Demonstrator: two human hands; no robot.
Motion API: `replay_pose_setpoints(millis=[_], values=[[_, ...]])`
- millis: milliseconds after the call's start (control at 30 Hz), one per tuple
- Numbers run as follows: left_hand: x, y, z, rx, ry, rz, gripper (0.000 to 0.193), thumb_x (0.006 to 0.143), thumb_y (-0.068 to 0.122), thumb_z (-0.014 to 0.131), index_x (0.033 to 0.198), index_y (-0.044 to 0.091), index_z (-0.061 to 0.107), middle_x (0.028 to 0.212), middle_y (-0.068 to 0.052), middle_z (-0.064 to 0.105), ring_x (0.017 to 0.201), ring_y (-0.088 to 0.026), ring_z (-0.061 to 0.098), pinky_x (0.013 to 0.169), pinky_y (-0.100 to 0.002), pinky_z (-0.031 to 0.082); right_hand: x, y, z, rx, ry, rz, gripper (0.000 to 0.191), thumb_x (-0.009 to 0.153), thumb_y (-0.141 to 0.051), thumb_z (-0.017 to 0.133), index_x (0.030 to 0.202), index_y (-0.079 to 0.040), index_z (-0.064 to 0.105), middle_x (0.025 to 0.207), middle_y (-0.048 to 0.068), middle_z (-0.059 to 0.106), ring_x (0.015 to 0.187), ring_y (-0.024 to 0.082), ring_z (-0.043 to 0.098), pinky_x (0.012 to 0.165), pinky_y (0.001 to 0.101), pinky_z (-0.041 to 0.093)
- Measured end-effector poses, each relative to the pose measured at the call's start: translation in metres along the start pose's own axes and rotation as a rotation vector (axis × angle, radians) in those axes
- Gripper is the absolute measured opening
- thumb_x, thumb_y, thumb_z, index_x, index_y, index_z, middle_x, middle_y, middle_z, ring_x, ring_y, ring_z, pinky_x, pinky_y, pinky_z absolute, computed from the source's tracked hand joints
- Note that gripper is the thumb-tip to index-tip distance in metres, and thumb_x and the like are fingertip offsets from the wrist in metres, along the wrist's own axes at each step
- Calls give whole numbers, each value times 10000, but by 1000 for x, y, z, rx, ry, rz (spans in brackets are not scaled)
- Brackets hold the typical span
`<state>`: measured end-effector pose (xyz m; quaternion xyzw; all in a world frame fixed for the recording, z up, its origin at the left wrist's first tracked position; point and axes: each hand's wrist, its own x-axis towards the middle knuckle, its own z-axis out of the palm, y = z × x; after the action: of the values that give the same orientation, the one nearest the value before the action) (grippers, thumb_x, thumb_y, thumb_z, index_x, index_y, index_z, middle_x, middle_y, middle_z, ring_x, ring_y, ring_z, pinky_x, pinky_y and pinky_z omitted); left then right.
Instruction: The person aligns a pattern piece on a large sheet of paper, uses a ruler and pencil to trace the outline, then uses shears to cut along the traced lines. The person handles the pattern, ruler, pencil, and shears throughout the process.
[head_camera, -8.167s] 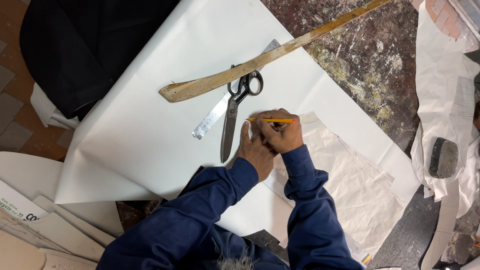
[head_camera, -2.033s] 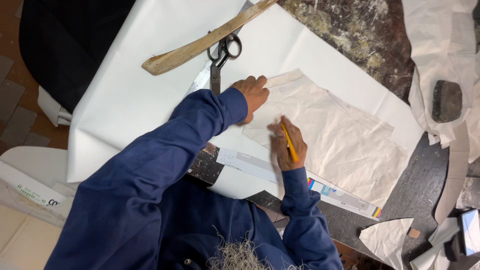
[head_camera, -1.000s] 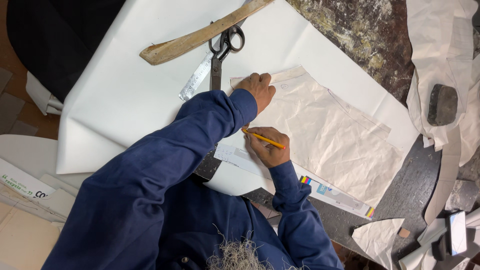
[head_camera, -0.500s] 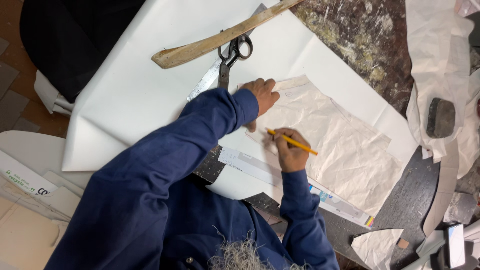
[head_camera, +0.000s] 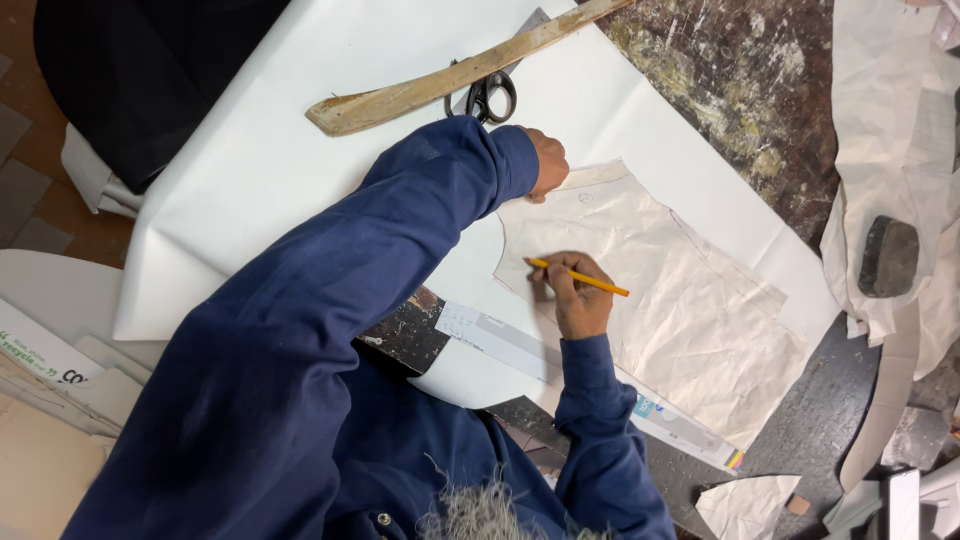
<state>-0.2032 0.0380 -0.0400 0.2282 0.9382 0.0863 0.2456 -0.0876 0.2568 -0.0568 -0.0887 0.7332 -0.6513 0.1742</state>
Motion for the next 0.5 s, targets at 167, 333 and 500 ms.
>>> replay_pose_setpoints(millis=[167, 333, 500], values=[[0, 1, 4, -18, 38, 10, 295, 893, 308, 776, 1080, 79, 757, 1233, -156, 657, 1088, -362, 675, 866, -477, 586, 9, -17, 23, -154, -85, -54, 140, 938, -10, 636, 1046, 64, 685, 907, 96, 739, 814, 114, 705, 782, 241, 579], [1, 2, 6, 27, 35, 5, 302, 915, 296, 760, 1094, 52, 753, 1212, -177, 665, 1064, -351, 694, 845, -458, 603, 13, -27, 34, -210, -67, -23, 150, 924, -27, 654, 1034, 51, 719, 895, 79, 754, 802, 107, 718, 781, 233, 591], [0, 3, 4, 22, 41, 4, 293, 903, 276, 766, 1106, 66, 748, 1207, -179, 656, 1054, -351, 689, 829, -458, 604, 10, -28, 32, -320, -66, -56, 159, 917, -45, 660, 1023, 52, 727, 892, 95, 766, 788, 110, 726, 775, 238, 597]])
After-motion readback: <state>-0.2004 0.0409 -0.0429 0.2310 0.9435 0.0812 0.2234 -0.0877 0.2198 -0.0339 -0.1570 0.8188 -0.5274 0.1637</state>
